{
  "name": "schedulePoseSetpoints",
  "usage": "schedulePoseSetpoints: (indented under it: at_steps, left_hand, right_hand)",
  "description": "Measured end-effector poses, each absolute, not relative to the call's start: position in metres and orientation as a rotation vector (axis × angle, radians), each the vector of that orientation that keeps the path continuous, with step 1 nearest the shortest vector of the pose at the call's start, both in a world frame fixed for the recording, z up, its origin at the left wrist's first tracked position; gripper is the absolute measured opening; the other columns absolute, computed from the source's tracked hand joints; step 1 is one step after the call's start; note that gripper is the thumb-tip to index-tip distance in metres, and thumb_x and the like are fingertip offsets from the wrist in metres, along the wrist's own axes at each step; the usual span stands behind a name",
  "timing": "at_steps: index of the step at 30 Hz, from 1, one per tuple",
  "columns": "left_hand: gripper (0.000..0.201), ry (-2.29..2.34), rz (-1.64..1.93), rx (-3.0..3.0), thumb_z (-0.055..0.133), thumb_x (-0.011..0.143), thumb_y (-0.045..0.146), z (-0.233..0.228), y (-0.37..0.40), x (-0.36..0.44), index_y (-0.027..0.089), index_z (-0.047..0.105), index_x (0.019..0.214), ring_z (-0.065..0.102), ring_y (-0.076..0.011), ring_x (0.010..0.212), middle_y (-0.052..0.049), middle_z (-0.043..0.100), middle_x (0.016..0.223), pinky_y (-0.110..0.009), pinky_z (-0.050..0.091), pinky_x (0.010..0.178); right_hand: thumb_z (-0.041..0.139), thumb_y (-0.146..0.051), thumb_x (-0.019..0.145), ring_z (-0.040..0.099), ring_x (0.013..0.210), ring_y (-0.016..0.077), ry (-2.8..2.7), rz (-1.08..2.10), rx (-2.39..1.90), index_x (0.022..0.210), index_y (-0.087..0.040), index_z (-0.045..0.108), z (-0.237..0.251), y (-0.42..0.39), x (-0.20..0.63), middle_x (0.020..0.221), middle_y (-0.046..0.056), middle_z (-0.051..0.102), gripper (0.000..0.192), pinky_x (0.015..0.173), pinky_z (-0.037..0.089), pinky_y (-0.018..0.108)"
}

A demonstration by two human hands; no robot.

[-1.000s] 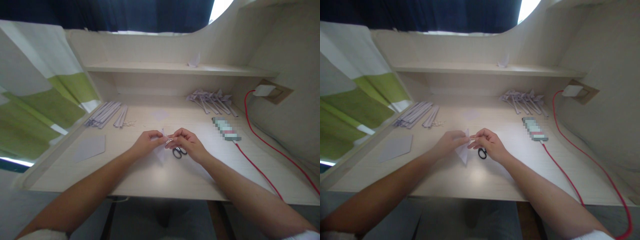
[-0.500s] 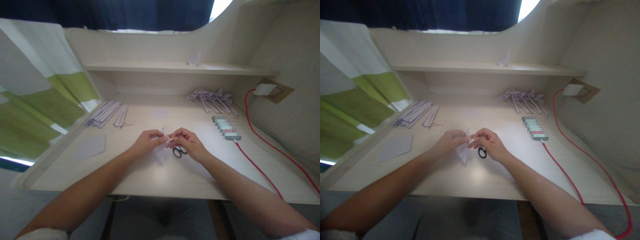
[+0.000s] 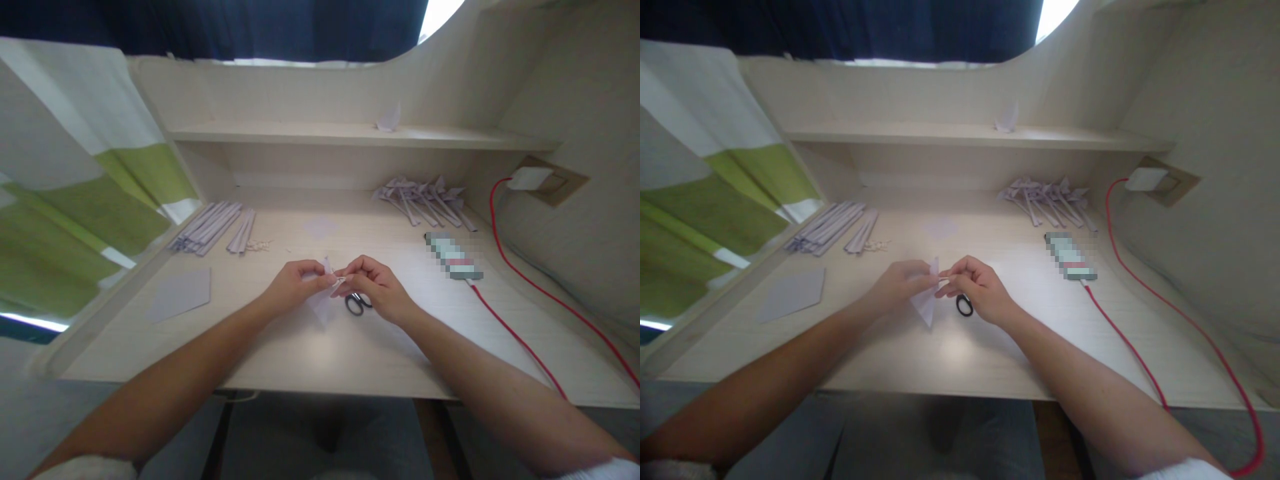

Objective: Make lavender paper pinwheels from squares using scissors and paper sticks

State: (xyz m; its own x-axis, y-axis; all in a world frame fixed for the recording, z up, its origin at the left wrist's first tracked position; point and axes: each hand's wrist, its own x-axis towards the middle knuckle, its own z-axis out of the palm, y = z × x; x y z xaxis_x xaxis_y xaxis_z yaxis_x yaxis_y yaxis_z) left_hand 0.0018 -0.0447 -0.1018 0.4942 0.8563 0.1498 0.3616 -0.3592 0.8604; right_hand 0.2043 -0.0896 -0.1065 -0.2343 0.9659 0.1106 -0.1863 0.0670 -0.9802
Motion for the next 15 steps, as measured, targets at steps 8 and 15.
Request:
schedulePoseSetpoints:
  at_steps: [8, 15]
  left_hand:
    - [0.039, 1.020, 0.791, 1.937, 0.065, 0.083, 0.055, -0.1010, -0.0479, 0.0028, 0.016, 0.070, 0.079, 0.057, -0.0154, 0.071, 0.001, 0.064, 0.073, -0.025, 0.039, 0.065]
    - [0.038, 1.006, 0.782, 1.977, 0.063, 0.084, 0.053, -0.1012, -0.0494, 0.0035, 0.016, 0.072, 0.080, 0.058, -0.0156, 0.070, 0.000, 0.067, 0.075, -0.025, 0.039, 0.063]
  right_hand:
    - [0.067, -0.025, 0.083, 0.060, 0.064, 0.0124, -1.392, 1.243, -1.002, 0.085, -0.019, 0.065, -0.1080, -0.0891, 0.2068, 0.071, -0.001, 0.064, 0.007, 0.062, 0.047, 0.025]
    - [0.068, -0.026, 0.081, 0.056, 0.065, 0.0126, -1.450, 1.190, -1.051, 0.084, -0.019, 0.070, -0.1088, -0.0884, 0.2081, 0.072, -0.001, 0.066, 0.008, 0.061, 0.042, 0.026]
